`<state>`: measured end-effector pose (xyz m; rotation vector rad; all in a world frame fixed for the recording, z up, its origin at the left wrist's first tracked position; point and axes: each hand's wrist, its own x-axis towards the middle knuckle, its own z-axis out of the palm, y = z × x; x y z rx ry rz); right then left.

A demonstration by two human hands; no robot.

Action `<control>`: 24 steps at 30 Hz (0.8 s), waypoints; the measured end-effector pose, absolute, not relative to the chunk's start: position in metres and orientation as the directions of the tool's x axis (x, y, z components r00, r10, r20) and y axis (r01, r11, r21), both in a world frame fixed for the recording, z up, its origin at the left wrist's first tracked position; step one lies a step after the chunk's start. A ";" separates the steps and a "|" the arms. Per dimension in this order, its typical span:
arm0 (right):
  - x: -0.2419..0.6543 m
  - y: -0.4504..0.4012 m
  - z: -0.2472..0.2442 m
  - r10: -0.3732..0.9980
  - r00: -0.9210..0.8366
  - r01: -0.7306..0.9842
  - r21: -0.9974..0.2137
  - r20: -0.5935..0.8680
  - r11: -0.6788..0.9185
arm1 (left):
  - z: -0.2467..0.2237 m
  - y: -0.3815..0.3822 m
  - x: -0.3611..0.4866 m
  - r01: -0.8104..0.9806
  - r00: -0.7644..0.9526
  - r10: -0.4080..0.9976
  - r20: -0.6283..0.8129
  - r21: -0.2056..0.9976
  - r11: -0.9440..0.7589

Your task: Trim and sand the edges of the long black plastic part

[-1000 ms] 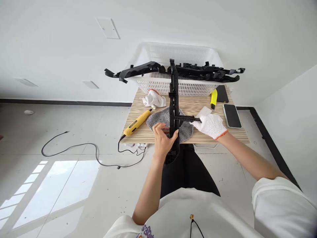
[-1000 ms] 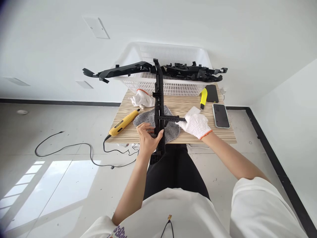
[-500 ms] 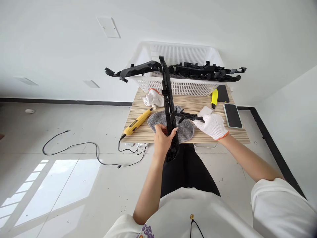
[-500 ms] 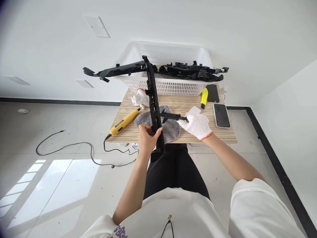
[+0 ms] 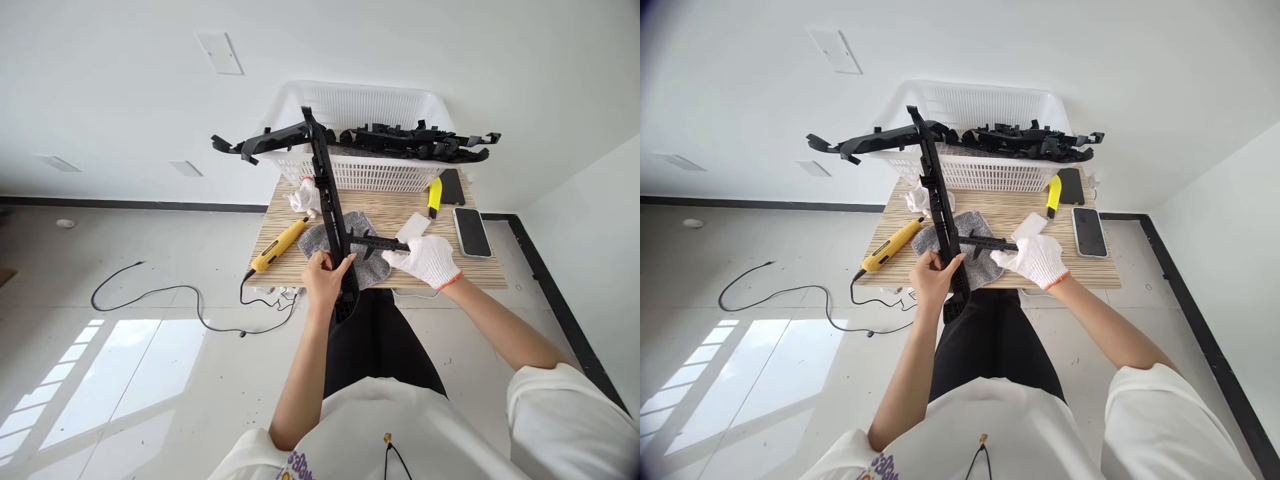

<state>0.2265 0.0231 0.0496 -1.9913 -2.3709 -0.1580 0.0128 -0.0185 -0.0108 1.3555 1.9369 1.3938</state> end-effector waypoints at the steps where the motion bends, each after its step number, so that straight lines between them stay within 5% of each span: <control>1: 0.226 0.023 0.049 0.979 -0.178 0.984 0.041 0.102 0.175 | -0.010 -0.019 0.012 0.453 -0.460 0.867 0.192 0.891 0.043; 11: 0.230 0.012 0.032 0.854 -0.511 0.860 0.066 0.099 0.507 | -0.004 -0.013 0.001 0.076 -0.388 0.922 -0.018 0.996 0.052; 19: 0.210 0.010 0.036 0.765 -0.641 0.766 0.127 0.064 0.630 | -0.004 0.001 -0.018 -0.260 -0.188 0.951 -0.244 0.946 0.192; 24: 0.210 0.006 0.045 0.722 -0.691 0.715 0.174 0.032 0.677 | 0.006 0.003 -0.021 -0.264 -0.115 0.956 -0.269 0.936 0.232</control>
